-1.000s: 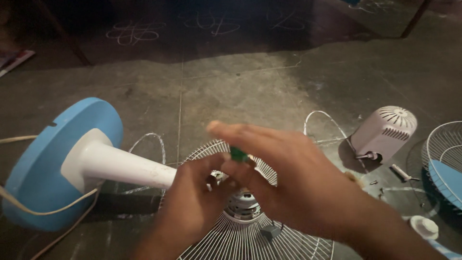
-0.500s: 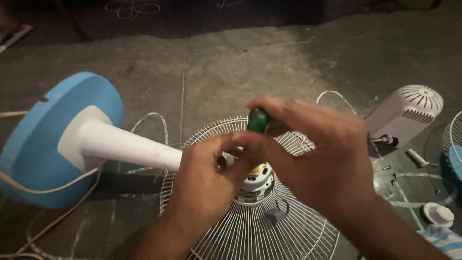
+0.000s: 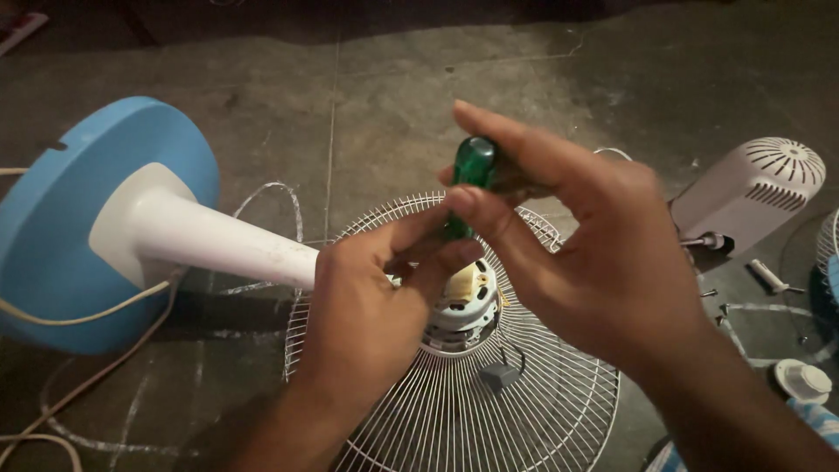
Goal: The person uses a screwdriver to tighten screws on the internal motor housing of a disassembled electric fan. They repeatedly adjust and secure the components while the fan lies on the floor.
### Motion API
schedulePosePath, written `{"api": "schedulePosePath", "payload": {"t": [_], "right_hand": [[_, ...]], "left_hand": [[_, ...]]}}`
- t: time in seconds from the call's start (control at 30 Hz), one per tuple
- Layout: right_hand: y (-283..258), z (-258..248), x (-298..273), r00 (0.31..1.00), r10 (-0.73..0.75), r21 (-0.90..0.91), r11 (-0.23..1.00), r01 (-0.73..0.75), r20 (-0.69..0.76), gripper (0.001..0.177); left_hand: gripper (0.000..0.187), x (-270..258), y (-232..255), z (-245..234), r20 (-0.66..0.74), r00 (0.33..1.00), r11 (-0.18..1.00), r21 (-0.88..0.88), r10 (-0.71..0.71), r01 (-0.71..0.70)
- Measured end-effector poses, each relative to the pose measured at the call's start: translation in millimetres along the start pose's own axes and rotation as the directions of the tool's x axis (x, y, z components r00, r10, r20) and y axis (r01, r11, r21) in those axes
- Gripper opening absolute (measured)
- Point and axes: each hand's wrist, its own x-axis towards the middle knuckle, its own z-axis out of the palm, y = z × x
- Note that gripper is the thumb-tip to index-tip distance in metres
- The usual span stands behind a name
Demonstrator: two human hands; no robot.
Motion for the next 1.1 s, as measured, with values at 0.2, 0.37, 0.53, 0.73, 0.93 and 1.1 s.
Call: {"api": "schedulePosePath", "payload": {"t": [0.2, 0.37, 0.53, 0.73, 0.93, 1.1], "right_hand": [[5, -2, -1, 0.996, -0.047, -0.069, 0.997, 0.042, -0.074, 0.040], [7, 2, -8, 0.992, -0.069, -0.174, 0.984, 0.050, -0.105, 0.028], [2, 5, -8, 0.998, -0.017, -0.209, 0.978, 0.004, -0.060, 0.022], [-2, -4, -3, 0.999, -0.039, -0.140, 0.989, 0.044, 0.038, 0.025], [2, -4, -3, 0.996, 0.061, -0.055, 0.997, -0.058, 0.071, 0.022], [4, -3, -3, 0.996, -0.051, -0.176, 0.984, 0.037, -0.076, 0.034]], "left_hand": [[0.026, -2, 8, -1, -0.015, 0.999, 0.997, 0.067, -0.032, 0.033], [0.030, -3, 6, 0, 0.008, 0.994, 0.994, -0.025, 0.105, -0.105], [0.025, -1, 1, -9, 0.115, 0.992, 0.994, -0.103, 0.043, -0.031], [0.024, 3, -6, -13, 0.260, 0.966, 0.971, -0.232, 0.009, 0.053], [0.029, 2, -6, -11, 0.183, 0.980, 0.990, -0.126, 0.078, -0.056], [0.027, 1, 1, -12, 0.135, 0.990, 0.998, -0.039, -0.049, 0.055]]}}
